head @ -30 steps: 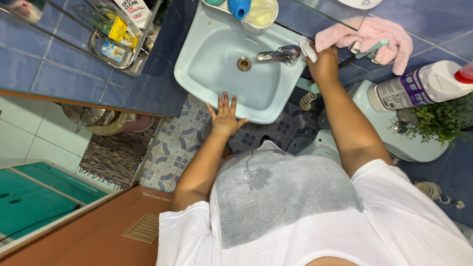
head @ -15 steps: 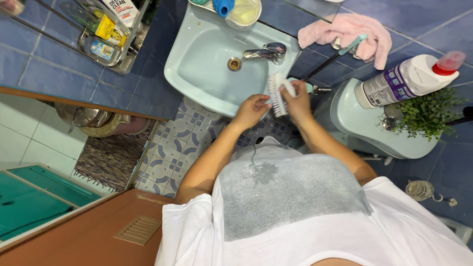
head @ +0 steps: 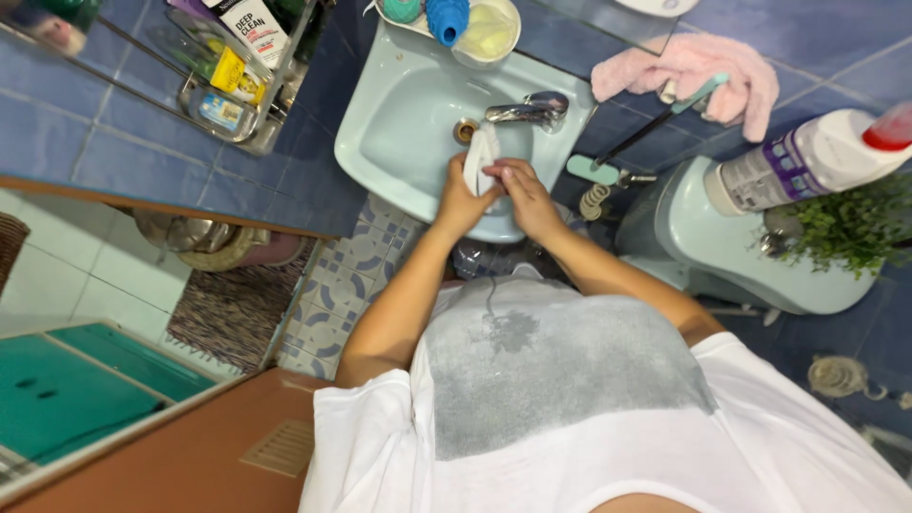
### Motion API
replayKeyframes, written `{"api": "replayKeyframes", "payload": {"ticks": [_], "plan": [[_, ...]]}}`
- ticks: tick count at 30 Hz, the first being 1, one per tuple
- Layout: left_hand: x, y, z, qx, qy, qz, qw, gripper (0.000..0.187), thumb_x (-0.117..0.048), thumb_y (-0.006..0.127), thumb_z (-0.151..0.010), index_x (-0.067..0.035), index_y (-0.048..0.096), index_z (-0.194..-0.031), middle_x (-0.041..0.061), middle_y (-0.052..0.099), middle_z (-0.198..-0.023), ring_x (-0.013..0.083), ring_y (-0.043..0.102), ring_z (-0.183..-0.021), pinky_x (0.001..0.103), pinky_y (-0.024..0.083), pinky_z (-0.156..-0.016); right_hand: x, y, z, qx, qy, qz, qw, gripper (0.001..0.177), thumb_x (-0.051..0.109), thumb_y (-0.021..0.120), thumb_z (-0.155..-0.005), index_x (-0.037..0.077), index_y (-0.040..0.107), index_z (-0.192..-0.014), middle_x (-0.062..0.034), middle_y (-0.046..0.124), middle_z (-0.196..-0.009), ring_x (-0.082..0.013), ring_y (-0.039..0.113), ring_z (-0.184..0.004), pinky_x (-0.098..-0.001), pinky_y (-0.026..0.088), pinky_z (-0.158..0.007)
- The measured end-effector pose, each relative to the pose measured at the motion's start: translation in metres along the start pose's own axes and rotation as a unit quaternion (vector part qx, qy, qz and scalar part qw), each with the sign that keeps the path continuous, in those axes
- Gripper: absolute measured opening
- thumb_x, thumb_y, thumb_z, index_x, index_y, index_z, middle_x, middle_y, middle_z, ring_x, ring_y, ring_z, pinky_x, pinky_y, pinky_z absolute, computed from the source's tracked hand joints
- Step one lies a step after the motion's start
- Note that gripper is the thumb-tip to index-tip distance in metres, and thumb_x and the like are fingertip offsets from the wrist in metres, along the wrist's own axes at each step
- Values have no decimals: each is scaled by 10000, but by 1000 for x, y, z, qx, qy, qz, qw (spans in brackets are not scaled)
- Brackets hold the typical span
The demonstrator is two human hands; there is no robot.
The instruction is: The person scrubs a bathroom sink with a white brush, then rinses the sink and their hands using a handheld shower head. The sink is a light blue ceramic basin with a chrome faucet, and the person uses water to rinse away residue.
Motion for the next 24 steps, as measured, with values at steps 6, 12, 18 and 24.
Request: {"api": "replayKeyframes", "payload": {"ticks": [6, 12, 18, 24], "plan": [[12, -49, -56, 41, 6, -20, 999, 654, -129, 776, -754, 11, 396, -1268, 194, 597, -1174, 289, 609, -1089, 361, 493, -916, 58, 8, -19, -86, -134, 351, 923, 375, 229, 647, -893, 50, 597, -1219, -171, 460, -1321, -356, 425, -1249, -420, 330, -1070], [-8, -64, -127, 76, 23, -213, 974, 635, -91, 749, -708, -86, 495, -1289, 122, 578, -1227, 311, 558, -1123, 452, 317, -965, 64, -28, -52, -175, -84, 497, 846, 608, 193, 686, -878, 31, 427, -1403, -223, 343, -1462, -420, 300, -1358, -490, 266, -1117], [-1, 2, -175, 227, 133, -356, 897, 493, -158, 730, -787, -222, 577, -1252, 71, 606, -1256, 309, 518, -1213, 399, 365, -1071, 51, -26, -56, -159, 23, 512, 844, 678, 150, 633, -884, 52, 304, -1469, -189, 246, -1533, -379, 202, -1421, -505, 211, -1122], [8, 68, -195, 236, 304, -305, 871, 552, -109, 692, -776, -205, 546, -1299, 167, 525, -1282, 368, 445, -1199, 461, 320, -1009, 56, -24, -57, -161, 40, 527, 834, 672, 155, 624, -886, 66, 308, -1472, -170, 263, -1527, -364, 217, -1417, -484, 232, -1119]]}}
Point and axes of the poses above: each hand's wrist, its own z-axis away from the middle knuckle, its own y-axis out of the palm, x = y × z, the point moved 7 cm from there along -z, towards the middle knuckle
